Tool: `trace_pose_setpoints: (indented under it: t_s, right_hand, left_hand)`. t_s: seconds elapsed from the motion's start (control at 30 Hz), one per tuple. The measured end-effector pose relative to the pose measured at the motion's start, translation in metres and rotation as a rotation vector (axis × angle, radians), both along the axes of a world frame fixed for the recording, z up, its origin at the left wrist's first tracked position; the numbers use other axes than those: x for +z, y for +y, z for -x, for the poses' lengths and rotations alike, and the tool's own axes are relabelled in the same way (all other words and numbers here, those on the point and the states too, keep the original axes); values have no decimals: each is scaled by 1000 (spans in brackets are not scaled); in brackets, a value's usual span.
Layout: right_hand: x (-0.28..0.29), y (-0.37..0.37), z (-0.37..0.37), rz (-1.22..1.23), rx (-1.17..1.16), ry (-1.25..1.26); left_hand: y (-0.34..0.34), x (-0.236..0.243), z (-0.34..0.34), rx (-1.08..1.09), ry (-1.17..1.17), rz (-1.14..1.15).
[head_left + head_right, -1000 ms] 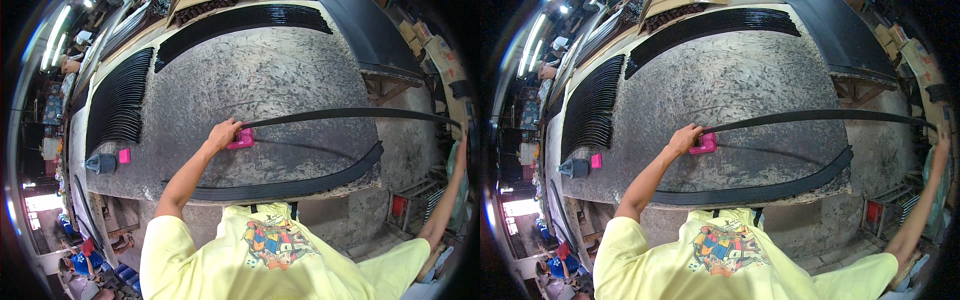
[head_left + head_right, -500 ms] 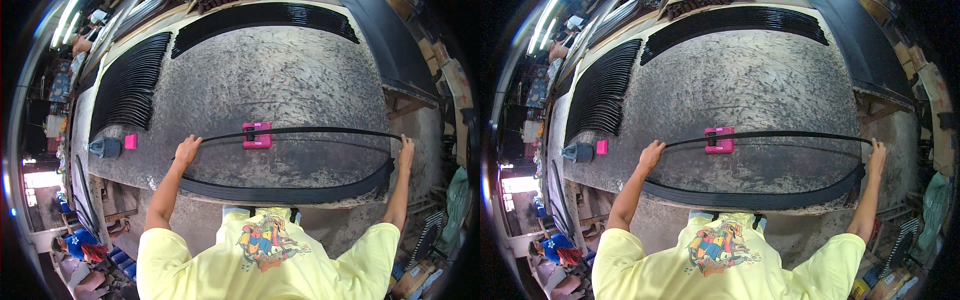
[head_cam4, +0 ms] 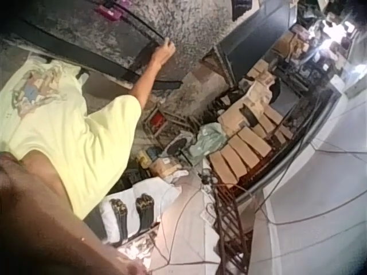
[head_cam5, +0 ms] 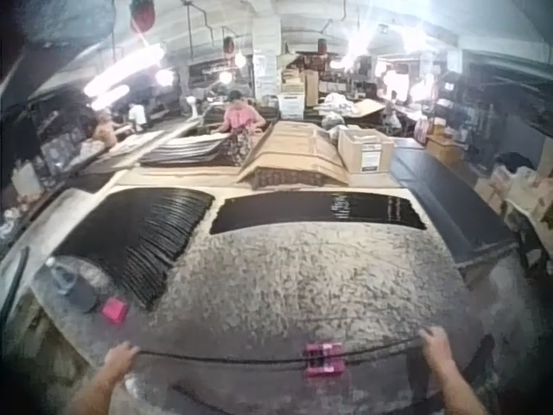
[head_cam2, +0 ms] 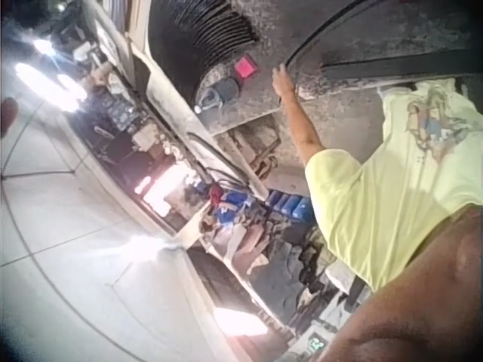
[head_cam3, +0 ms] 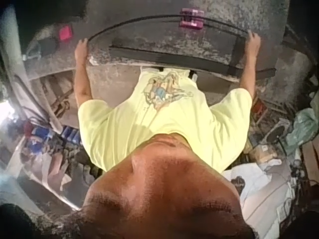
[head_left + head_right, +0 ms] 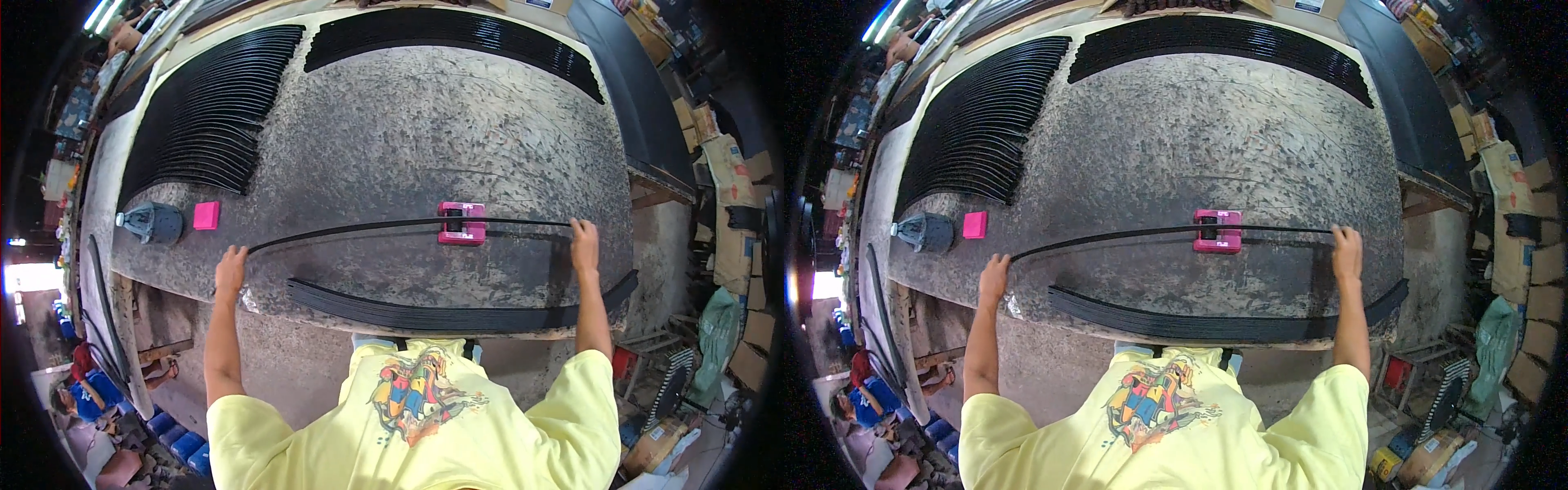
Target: Applying an edge coating to long black leather strips using a manual applicator tool.
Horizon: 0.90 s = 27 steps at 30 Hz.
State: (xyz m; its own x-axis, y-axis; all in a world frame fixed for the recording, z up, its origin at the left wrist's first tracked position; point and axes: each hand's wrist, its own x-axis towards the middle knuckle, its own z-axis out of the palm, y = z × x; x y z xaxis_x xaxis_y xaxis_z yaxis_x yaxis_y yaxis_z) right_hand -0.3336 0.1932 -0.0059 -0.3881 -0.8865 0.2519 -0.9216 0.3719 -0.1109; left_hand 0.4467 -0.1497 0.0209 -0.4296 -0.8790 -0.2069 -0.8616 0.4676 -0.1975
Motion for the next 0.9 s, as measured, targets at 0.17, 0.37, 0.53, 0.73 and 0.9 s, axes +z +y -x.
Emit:
trace_pose_setpoints:
  t_s: [0.17, 0.37, 0.53, 0.73, 0.9]
  right_hand:
    - [-18, -50, -94, 21, 98, -49]
    - [-23, -129, -220, 78, 233, -150]
    - [-26, -156, -283, 88, 336, -231]
    - [13, -169, -280, -25, 477, -613]
    - [63, -146, -203, 351, 53, -2081]
  left_hand:
    - [-37, 23, -102, 205, -113, -10]
    - [-62, 95, -253, 232, -145, 236]
    - [-85, 165, -305, 314, -219, 319]
    - [-105, 231, -328, 370, -324, 435]
    - [-94, 207, -189, 49, -233, 282]
